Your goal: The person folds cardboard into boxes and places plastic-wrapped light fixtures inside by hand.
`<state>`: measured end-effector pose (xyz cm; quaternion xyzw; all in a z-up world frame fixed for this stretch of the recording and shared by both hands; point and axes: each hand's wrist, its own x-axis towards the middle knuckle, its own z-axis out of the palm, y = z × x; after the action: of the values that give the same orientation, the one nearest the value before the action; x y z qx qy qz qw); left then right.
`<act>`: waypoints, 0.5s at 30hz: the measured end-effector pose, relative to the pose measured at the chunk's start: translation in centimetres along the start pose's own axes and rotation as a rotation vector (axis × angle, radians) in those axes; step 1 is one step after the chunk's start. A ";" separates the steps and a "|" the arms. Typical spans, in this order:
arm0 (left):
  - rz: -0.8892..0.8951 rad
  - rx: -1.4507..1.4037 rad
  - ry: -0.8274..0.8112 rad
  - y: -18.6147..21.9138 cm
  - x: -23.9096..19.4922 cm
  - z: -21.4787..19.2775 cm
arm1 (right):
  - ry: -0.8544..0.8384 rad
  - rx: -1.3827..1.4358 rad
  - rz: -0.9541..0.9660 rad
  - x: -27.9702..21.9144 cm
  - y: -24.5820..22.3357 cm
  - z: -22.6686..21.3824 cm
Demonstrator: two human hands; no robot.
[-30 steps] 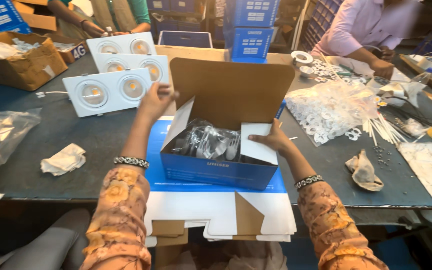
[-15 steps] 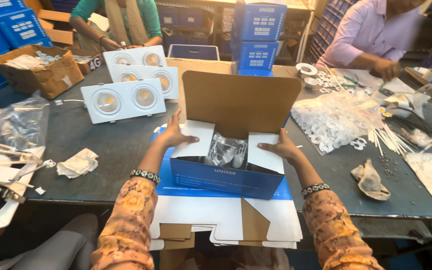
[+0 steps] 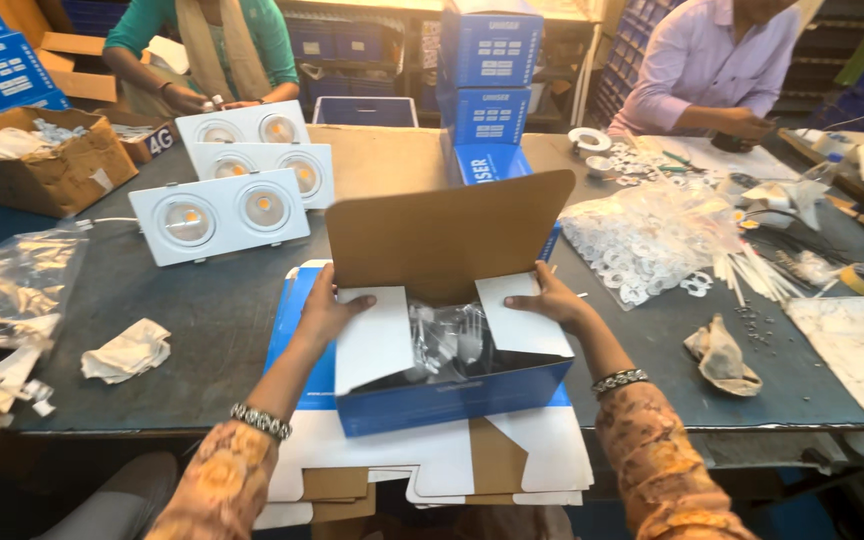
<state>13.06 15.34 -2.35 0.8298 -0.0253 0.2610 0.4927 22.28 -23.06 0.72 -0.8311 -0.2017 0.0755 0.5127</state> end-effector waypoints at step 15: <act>-0.276 -0.174 -0.307 2.7 -2.5 -4.2 | 0.068 -0.036 -0.268 -5.6 0.7 -1.8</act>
<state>8.38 16.90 0.26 0.8096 -0.0089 0.0584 0.5840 18.01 -27.10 0.49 -0.8079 -0.2945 -0.0256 0.5099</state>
